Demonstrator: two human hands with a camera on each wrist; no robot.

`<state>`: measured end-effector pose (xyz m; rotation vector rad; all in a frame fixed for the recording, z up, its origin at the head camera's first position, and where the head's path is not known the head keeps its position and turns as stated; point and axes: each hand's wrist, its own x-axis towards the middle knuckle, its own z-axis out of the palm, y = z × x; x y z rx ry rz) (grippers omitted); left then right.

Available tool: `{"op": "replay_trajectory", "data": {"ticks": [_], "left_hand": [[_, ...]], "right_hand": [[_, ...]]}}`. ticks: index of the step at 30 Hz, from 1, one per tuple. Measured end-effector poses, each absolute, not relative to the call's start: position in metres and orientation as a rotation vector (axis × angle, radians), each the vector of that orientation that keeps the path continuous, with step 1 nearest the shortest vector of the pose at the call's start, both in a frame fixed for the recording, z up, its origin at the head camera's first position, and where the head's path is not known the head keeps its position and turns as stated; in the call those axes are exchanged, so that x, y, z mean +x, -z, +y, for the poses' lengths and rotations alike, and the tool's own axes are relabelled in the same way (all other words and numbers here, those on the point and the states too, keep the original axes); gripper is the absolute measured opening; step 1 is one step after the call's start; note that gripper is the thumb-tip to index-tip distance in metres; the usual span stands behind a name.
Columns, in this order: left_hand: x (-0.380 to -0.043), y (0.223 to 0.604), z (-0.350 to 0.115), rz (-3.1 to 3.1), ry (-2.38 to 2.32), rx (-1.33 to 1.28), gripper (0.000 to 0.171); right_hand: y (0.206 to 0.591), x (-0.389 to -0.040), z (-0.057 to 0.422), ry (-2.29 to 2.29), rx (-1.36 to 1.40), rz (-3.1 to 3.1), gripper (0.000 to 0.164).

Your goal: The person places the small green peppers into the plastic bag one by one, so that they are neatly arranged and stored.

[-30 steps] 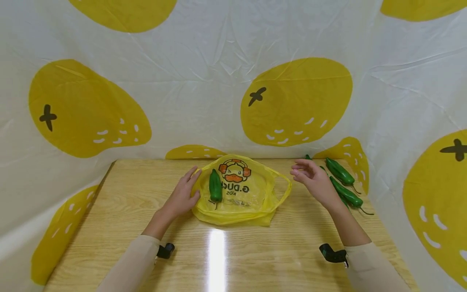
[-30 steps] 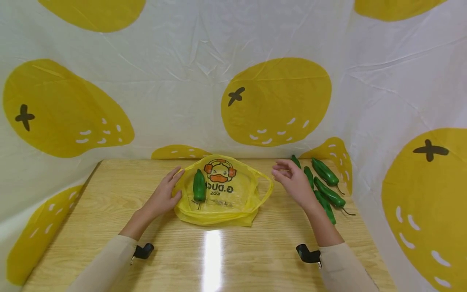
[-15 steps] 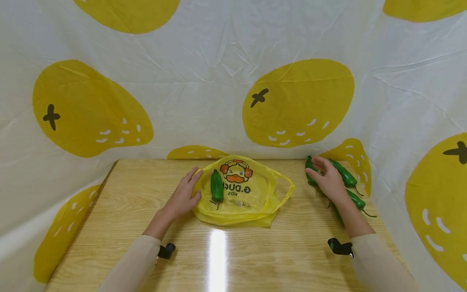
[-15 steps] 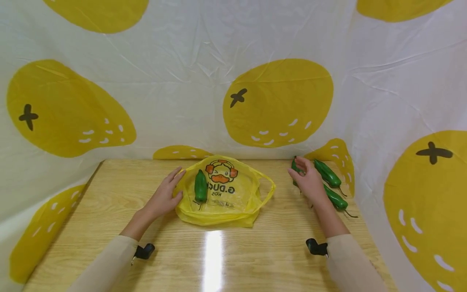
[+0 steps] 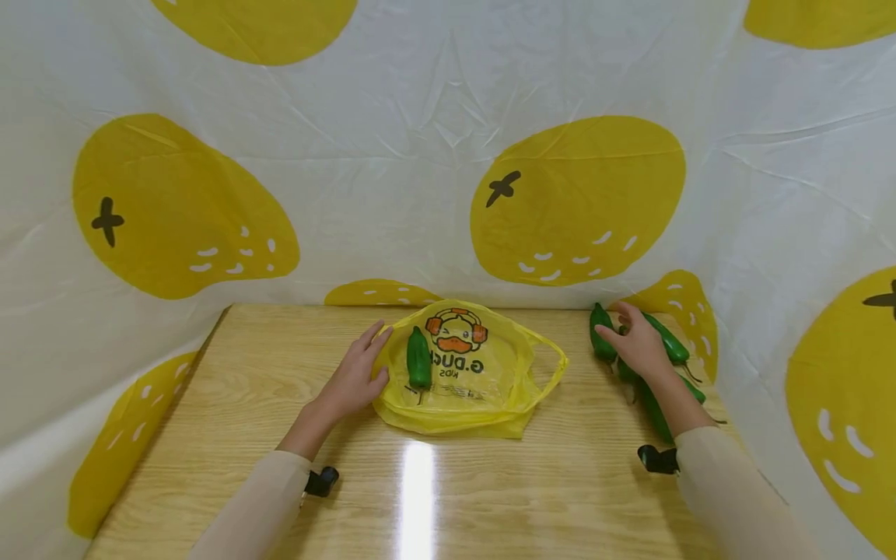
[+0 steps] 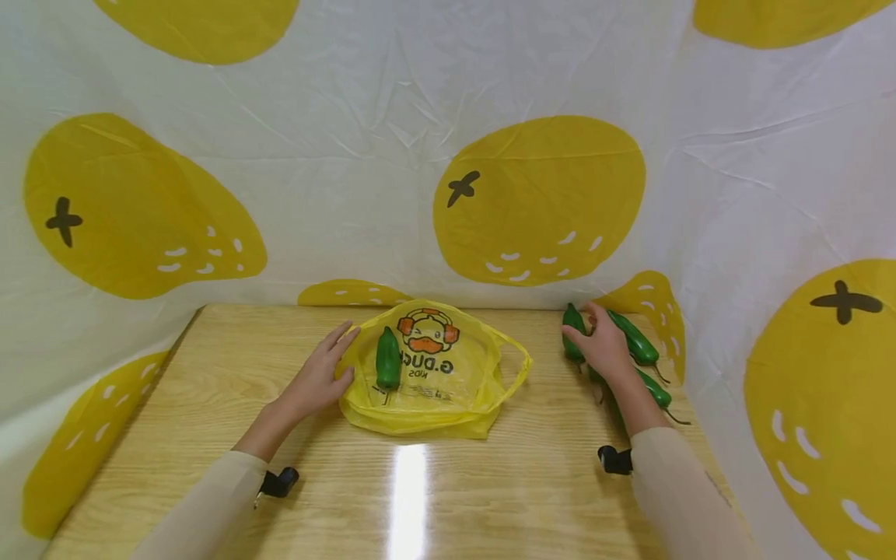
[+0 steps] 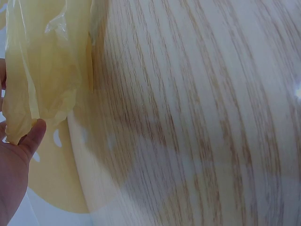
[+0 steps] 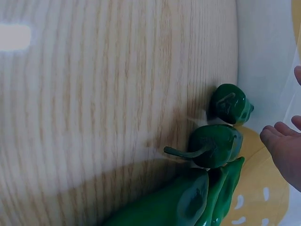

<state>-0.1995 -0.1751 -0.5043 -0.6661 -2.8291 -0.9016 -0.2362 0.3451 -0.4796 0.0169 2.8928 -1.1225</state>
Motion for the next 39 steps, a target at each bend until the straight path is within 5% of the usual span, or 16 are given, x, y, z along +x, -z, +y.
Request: {"op": "replay_trajectory", "data": {"ticks": [17, 39], "left_hand": [[-0.198, 0.509, -0.172, -2.838, 0.900, -0.654, 0.072], [-0.202, 0.511, -0.171, -2.836, 0.886, -0.680, 0.071]], "right_hand": [[0.492, -0.250, 0.347, 1.108, 0.041, 2.812, 0.095], [0.501, -0.255, 0.337, 1.011, 0.071, 2.838, 0.079]]}}
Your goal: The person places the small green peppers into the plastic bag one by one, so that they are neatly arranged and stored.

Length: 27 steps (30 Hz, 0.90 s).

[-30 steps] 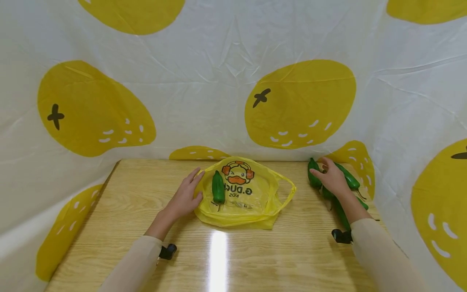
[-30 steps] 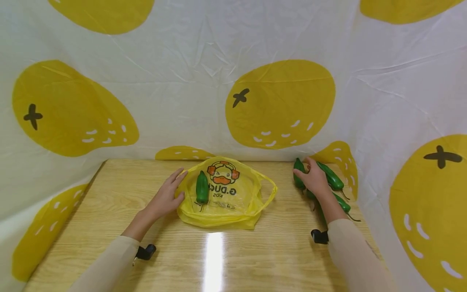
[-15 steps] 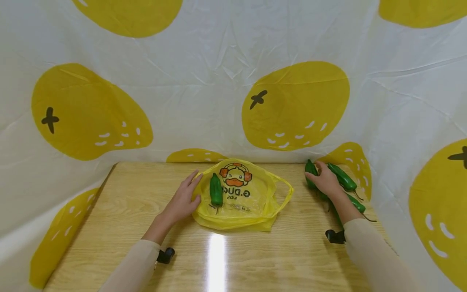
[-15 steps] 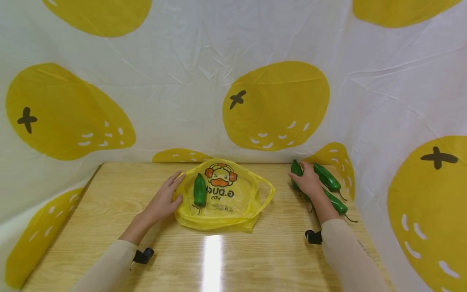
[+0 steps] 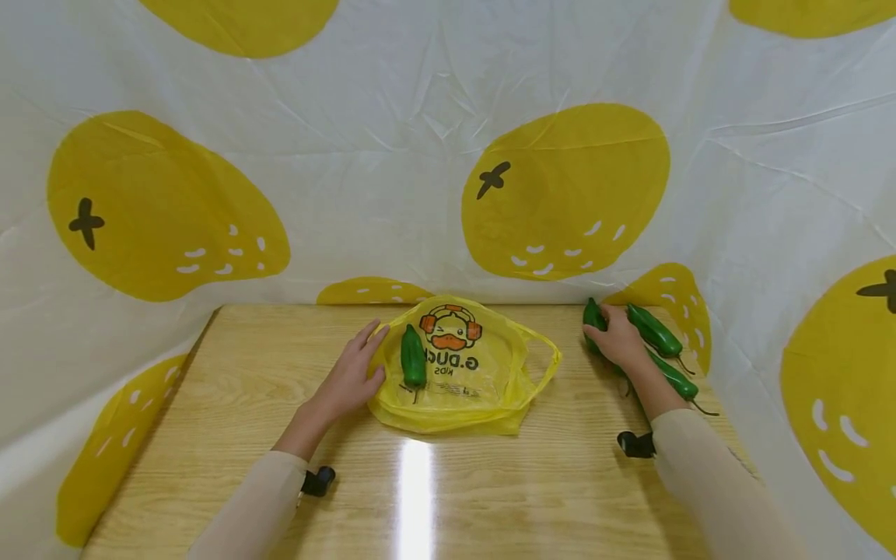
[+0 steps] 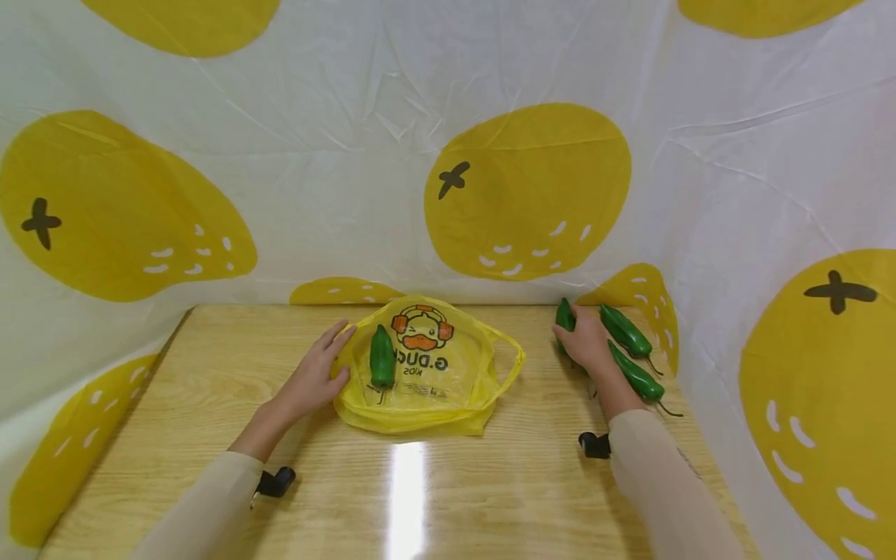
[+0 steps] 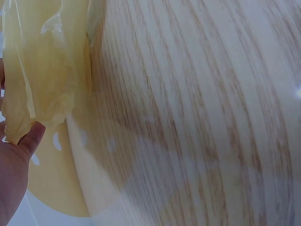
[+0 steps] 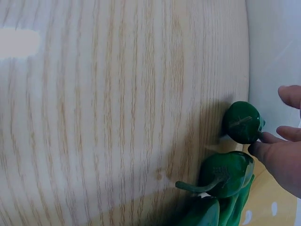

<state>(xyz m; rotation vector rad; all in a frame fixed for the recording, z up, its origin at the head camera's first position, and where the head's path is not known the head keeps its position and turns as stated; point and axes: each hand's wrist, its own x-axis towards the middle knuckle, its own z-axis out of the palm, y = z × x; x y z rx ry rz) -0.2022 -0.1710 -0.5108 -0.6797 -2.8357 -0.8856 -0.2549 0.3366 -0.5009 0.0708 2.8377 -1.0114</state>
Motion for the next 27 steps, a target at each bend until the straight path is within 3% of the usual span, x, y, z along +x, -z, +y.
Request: {"op": "replay_trajectory", "data": {"ticks": [11, 27], "left_hand": [[-0.202, 0.510, -0.171, -2.839, 0.894, -0.679, 0.072], [-0.201, 0.509, -0.169, -2.850, 0.878, -0.663, 0.072]], "right_hand": [[0.509, -0.258, 0.331, 0.992, 0.127, 2.940, 0.062], [0.516, -0.258, 0.325, 0.902, 0.140, 2.963, 0.067]]}}
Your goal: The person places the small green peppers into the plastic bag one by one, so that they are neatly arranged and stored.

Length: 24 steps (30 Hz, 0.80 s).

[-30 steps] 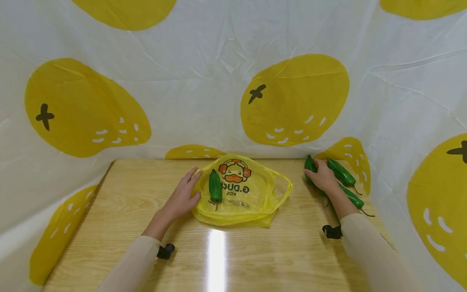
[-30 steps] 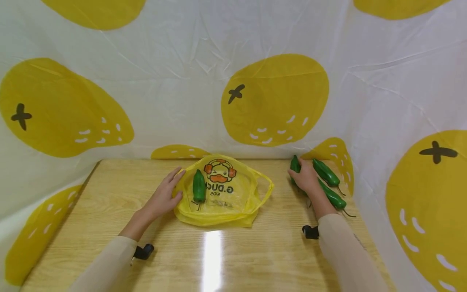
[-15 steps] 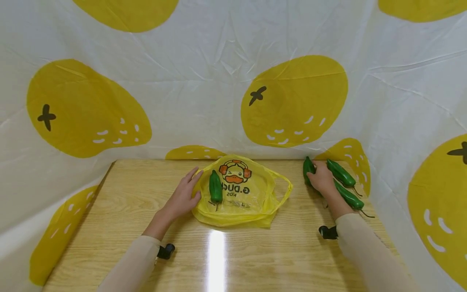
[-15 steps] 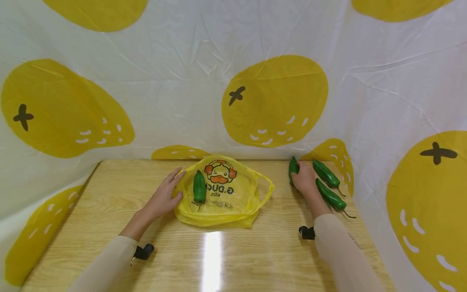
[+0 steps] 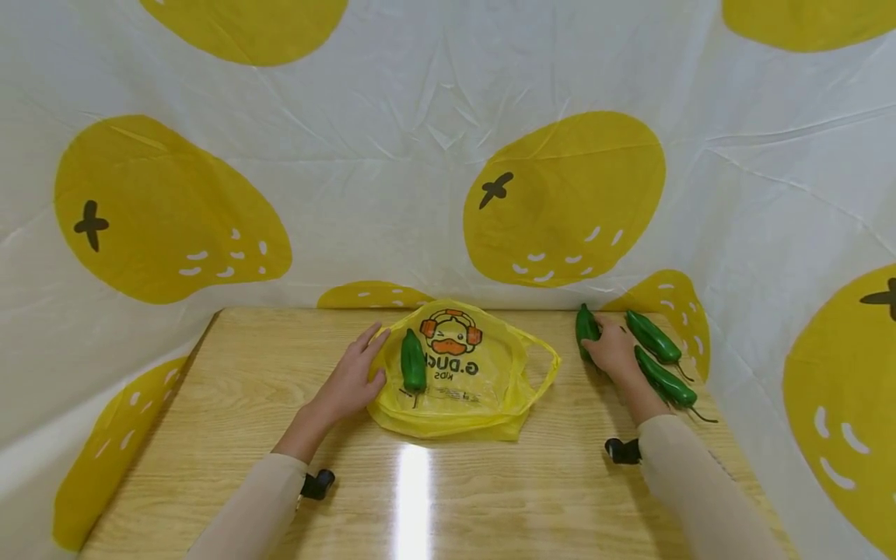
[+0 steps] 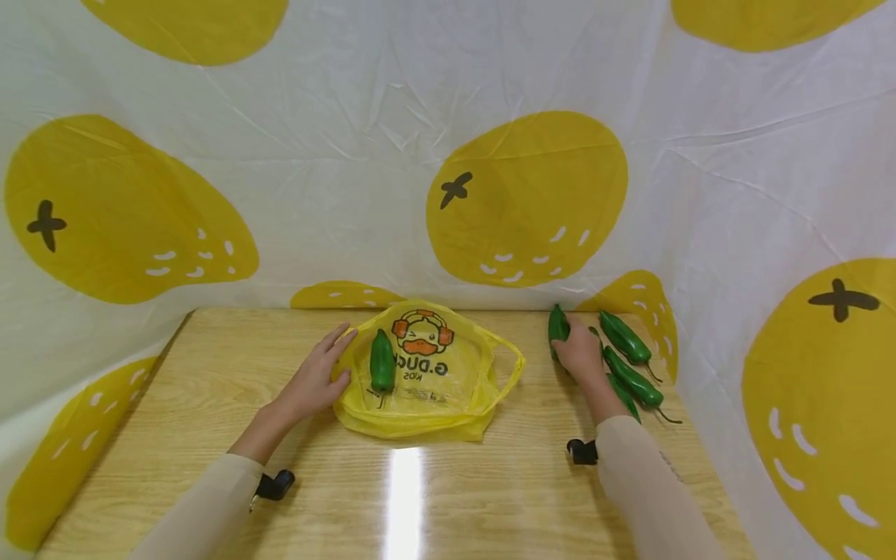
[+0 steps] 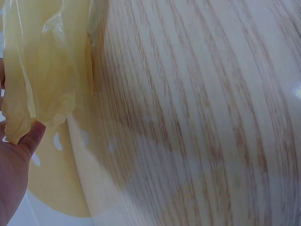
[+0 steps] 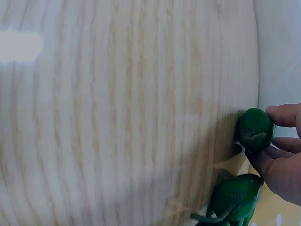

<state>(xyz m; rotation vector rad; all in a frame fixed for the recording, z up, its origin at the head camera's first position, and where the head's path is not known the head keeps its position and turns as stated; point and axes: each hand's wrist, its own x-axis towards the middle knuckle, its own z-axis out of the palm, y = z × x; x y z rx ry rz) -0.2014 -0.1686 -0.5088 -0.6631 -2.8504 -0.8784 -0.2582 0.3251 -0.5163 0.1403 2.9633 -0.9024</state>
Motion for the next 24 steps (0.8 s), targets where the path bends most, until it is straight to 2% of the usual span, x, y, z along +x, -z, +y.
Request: {"op": "replay_trajectory", "data": {"ticks": [14, 24], "left_hand": [[-0.204, 0.510, -0.171, -2.833, 0.870, -0.668, 0.072], [-0.204, 0.511, -0.172, -2.839, 0.889, -0.679, 0.071]], "right_hand": [[0.521, -0.261, 0.318, 0.990, 0.222, 2.817, 0.081], [0.522, -0.260, 0.314, 0.968, 0.219, 2.797, 0.082]]}}
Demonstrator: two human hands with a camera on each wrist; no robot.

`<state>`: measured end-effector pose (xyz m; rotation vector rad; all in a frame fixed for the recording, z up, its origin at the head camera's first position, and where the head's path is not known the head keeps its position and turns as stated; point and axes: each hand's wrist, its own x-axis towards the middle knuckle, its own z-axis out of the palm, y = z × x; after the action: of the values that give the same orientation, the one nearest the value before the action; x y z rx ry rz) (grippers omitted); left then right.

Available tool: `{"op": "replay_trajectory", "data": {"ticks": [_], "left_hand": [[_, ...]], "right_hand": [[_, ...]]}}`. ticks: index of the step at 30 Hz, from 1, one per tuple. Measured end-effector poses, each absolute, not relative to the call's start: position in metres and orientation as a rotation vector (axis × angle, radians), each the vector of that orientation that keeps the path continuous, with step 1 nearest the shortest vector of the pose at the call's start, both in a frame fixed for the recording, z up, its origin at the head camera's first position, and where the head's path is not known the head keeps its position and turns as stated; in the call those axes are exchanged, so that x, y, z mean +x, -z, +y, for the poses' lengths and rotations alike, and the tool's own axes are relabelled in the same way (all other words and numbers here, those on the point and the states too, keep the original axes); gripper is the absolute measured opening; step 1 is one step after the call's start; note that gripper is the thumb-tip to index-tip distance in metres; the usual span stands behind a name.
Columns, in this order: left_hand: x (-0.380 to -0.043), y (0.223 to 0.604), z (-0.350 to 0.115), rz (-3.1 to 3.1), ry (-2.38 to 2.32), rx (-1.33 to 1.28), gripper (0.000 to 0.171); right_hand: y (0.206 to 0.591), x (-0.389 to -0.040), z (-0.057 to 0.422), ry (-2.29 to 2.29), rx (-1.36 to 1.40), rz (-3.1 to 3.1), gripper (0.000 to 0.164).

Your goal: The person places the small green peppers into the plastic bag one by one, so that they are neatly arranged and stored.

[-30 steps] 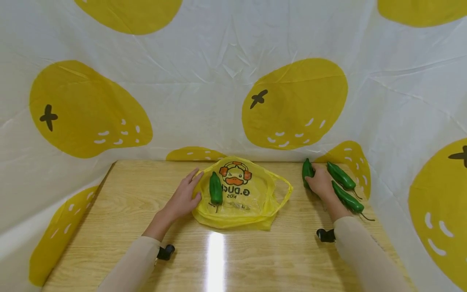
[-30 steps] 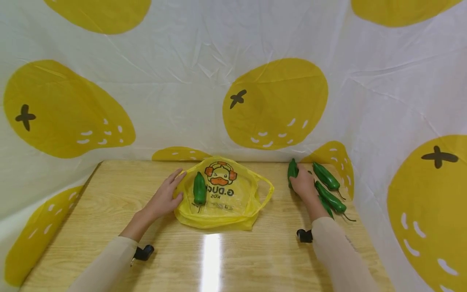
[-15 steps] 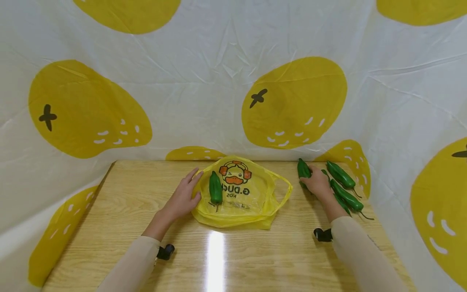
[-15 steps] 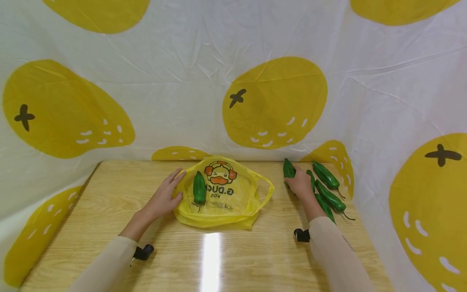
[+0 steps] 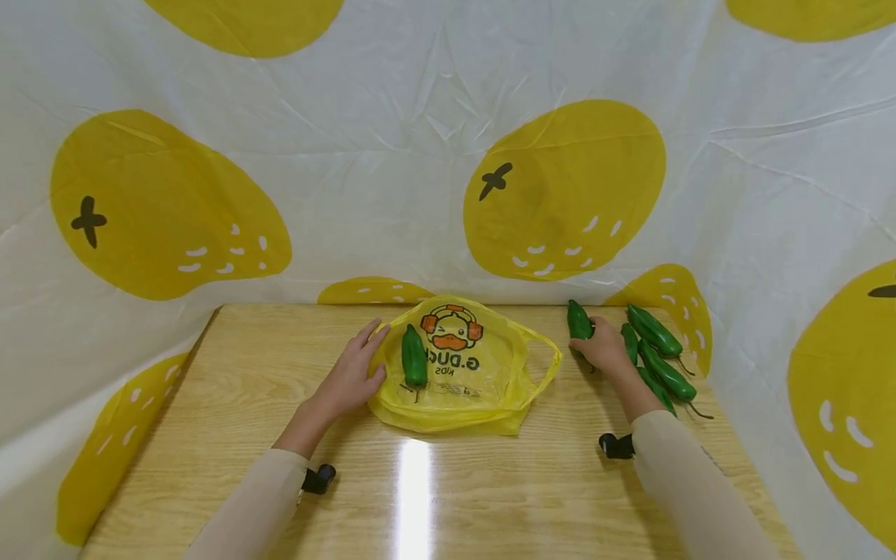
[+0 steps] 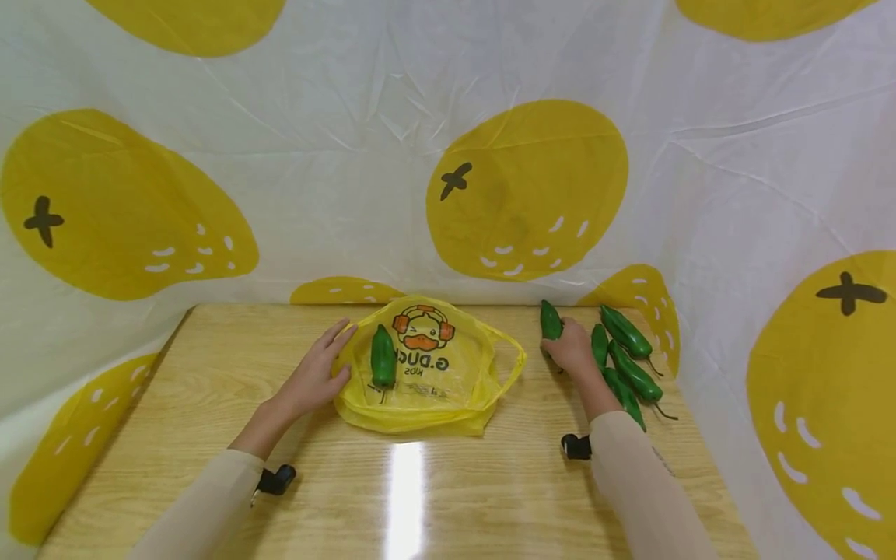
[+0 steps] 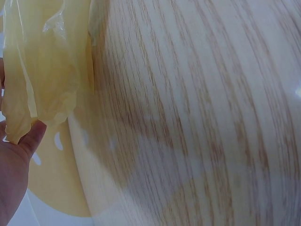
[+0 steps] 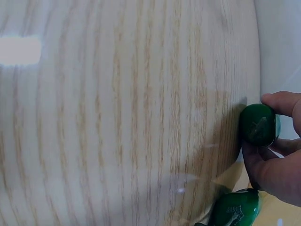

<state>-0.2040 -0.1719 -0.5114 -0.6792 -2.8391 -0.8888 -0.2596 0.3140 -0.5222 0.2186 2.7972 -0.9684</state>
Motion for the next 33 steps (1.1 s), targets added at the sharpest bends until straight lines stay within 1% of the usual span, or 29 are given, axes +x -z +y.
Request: {"op": "replay_trajectory", "data": {"ticks": [13, 26, 33], "left_hand": [[-0.203, 0.509, -0.171, -2.847, 0.885, -0.679, 0.070], [-0.205, 0.509, -0.172, -2.821, 0.873, -0.695, 0.070], [-0.205, 0.510, -0.171, -2.818, 0.887, -0.699, 0.070]], "right_hand": [[0.525, -0.257, 0.314, 1.040, 0.259, 2.751, 0.081], [0.512, -0.247, 0.314, 1.247, 0.311, 2.667, 0.078], [0.501, -0.240, 0.315, 1.217, 0.273, 2.680, 0.081]]}}
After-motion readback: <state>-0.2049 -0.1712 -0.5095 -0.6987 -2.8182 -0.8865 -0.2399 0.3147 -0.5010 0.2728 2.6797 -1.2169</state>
